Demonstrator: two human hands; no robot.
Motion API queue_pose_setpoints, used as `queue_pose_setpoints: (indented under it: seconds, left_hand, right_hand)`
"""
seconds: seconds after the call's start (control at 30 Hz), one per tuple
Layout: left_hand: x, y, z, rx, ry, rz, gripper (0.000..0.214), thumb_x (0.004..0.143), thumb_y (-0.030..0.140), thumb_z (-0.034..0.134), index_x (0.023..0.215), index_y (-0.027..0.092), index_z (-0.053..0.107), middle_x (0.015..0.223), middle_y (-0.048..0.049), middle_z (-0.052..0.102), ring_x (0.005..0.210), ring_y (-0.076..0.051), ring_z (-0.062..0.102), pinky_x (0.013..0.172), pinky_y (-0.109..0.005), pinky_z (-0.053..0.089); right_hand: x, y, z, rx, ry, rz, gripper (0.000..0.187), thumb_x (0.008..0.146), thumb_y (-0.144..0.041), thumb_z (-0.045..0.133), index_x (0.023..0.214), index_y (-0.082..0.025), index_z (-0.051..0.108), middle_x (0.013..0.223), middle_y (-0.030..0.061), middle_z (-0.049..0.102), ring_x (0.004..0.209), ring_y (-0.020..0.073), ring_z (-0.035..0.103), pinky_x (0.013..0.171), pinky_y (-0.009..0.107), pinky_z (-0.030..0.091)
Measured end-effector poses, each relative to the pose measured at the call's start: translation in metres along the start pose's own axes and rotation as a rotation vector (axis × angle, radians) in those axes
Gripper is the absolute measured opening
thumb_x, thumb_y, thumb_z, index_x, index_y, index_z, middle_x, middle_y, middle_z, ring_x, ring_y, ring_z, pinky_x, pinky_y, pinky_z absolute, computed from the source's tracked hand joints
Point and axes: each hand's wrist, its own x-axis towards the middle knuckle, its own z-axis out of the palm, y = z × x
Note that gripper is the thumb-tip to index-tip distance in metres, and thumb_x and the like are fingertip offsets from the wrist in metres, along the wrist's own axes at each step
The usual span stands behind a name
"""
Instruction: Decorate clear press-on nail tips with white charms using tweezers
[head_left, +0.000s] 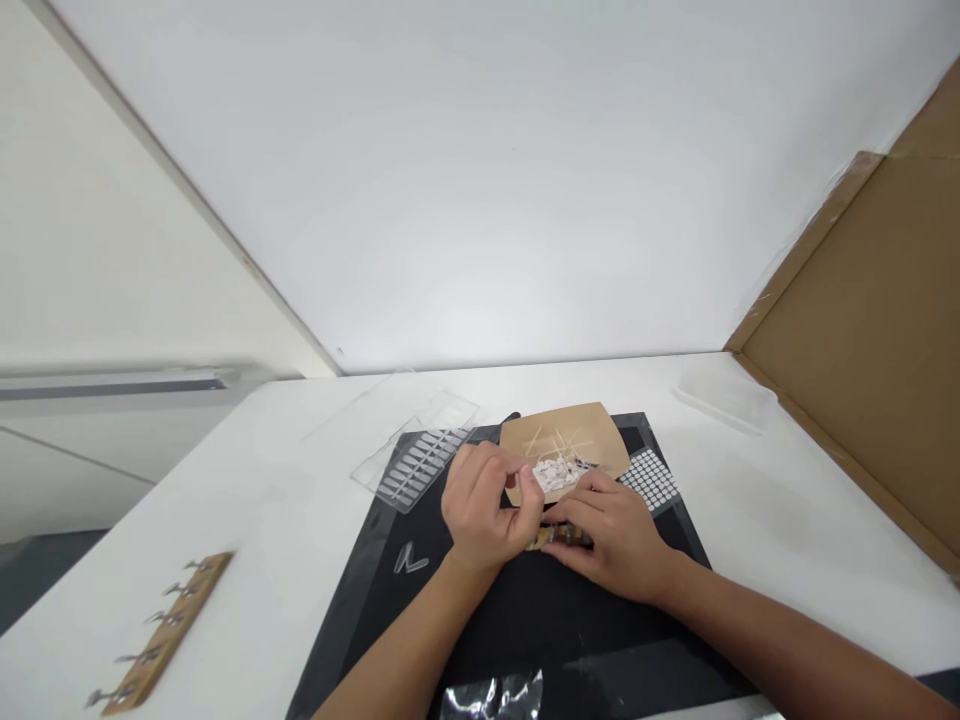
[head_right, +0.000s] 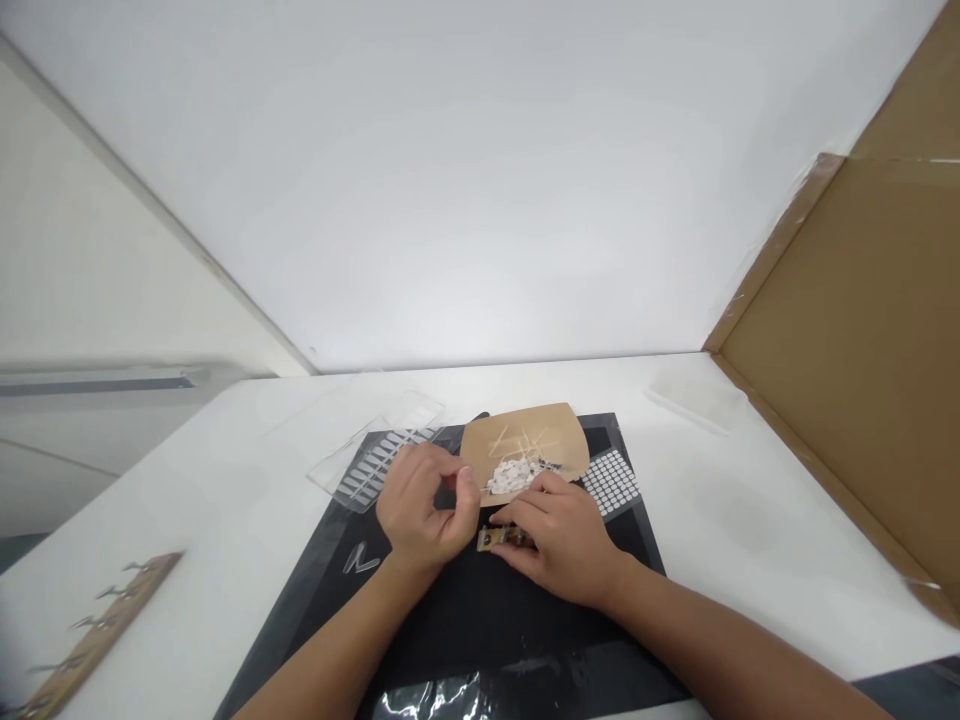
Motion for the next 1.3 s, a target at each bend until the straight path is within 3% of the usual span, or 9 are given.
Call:
queue_pose_setpoints:
  seconds: [0.23, 0.43, 0.63, 0.77, 0.87, 0.97, 1.07, 1.17, 1.3]
  left_hand:
    - [-0.001, 0.0, 0.0, 0.004, 0.001, -0.008, 0.02, 0.086, 0.004, 0.063, 0.083, 0.022, 0.054, 0.069, 0.0015, 0.05, 0.066, -0.017, 0.047, 0.065, -0.034, 0.038]
    - [-0.001, 0.0, 0.0, 0.005, -0.007, -0.008, 0.02, 0.086, 0.005, 0.063, 0.083, 0.022, 0.054, 0.069, 0.0014, 0.05, 0.065, -0.018, 0.047, 0.064, -0.034, 0.038]
    - [-0.001, 0.0, -0.001, 0.0, -0.01, -0.013, 0.02, 0.087, 0.005, 0.063, 0.082, 0.022, 0.054, 0.069, 0.0014, 0.05, 0.064, -0.018, 0.046, 0.064, -0.034, 0.038]
    - [0.0, 0.0, -0.001, 0.003, -0.003, -0.01, 0.02, 0.086, 0.005, 0.063, 0.083, 0.022, 0.054, 0.069, 0.0015, 0.05, 0.065, -0.018, 0.046, 0.064, -0.034, 0.038]
    - [0.001, 0.001, -0.001, 0.005, 0.001, -0.007, 0.02, 0.086, 0.004, 0.063, 0.083, 0.022, 0.054, 0.068, 0.0014, 0.05, 0.065, -0.018, 0.046, 0.064, -0.034, 0.037]
    - [0.001, 0.001, -0.001, 0.0, 0.014, -0.008, 0.021, 0.086, 0.004, 0.062, 0.083, 0.022, 0.053, 0.068, 0.0014, 0.049, 0.064, -0.018, 0.045, 0.063, -0.034, 0.036]
    - [0.001, 0.001, 0.0, -0.015, 0.016, -0.013, 0.021, 0.086, 0.004, 0.062, 0.082, 0.022, 0.053, 0.068, 0.0013, 0.049, 0.064, -0.018, 0.045, 0.063, -0.034, 0.036]
    - [0.001, 0.002, 0.0, -0.021, 0.012, -0.011, 0.02, 0.086, 0.004, 0.062, 0.083, 0.022, 0.054, 0.068, 0.0011, 0.05, 0.064, -0.017, 0.045, 0.062, -0.034, 0.036]
    - [0.0, 0.002, 0.001, -0.016, 0.008, 0.006, 0.019, 0.087, 0.005, 0.062, 0.082, 0.022, 0.055, 0.067, 0.0013, 0.049, 0.063, -0.017, 0.046, 0.062, -0.034, 0.037]
  right_hand:
    - [0.0, -0.002, -0.003, -0.001, -0.012, 0.006, 0.017, 0.094, -0.033, 0.079, 0.108, -0.026, 0.073, 0.097, 0.0004, 0.08, 0.091, 0.0221, 0.065, 0.077, 0.034, 0.05]
    - [0.002, -0.005, 0.001, -0.013, -0.057, 0.012, 0.03, 0.092, -0.043, 0.081, 0.113, -0.024, 0.071, 0.102, 0.0042, 0.079, 0.096, 0.0251, 0.064, 0.083, 0.038, 0.052]
    - [0.004, -0.009, 0.006, -0.029, -0.103, -0.048, 0.026, 0.095, -0.042, 0.078, 0.11, -0.023, 0.069, 0.1, 0.0036, 0.078, 0.093, 0.0243, 0.063, 0.083, 0.038, 0.051]
    - [0.005, -0.004, -0.007, -0.031, -0.111, -0.057, 0.033, 0.094, -0.043, 0.078, 0.117, -0.023, 0.068, 0.108, 0.0053, 0.077, 0.1, 0.0256, 0.064, 0.09, 0.041, 0.052]
    - [0.004, 0.006, -0.032, -0.007, -0.069, -0.106, 0.025, 0.098, -0.039, 0.074, 0.117, -0.024, 0.068, 0.107, 0.0045, 0.076, 0.097, 0.0224, 0.066, 0.087, 0.038, 0.053]
    - [-0.005, 0.016, -0.059, -0.073, -0.083, -0.009, 0.024, 0.098, -0.036, 0.073, 0.119, -0.025, 0.068, 0.111, 0.0061, 0.074, 0.102, 0.0234, 0.066, 0.086, 0.037, 0.053]
    - [-0.022, 0.021, -0.073, -0.117, -0.162, 0.18, 0.028, 0.095, -0.041, 0.077, 0.117, -0.026, 0.068, 0.095, 0.0018, 0.072, 0.085, 0.0207, 0.068, 0.072, 0.033, 0.052]
    - [-0.041, 0.021, -0.066, -0.086, -0.219, 0.316, 0.04, 0.095, -0.046, 0.078, 0.128, -0.028, 0.066, 0.092, -0.0001, 0.069, 0.078, 0.0185, 0.067, 0.065, 0.03, 0.05]
    - [-0.054, 0.023, -0.043, -0.072, -0.224, 0.379, 0.043, 0.09, -0.047, 0.084, 0.126, -0.028, 0.07, 0.09, -0.0009, 0.068, 0.077, 0.0186, 0.068, 0.066, 0.03, 0.05]
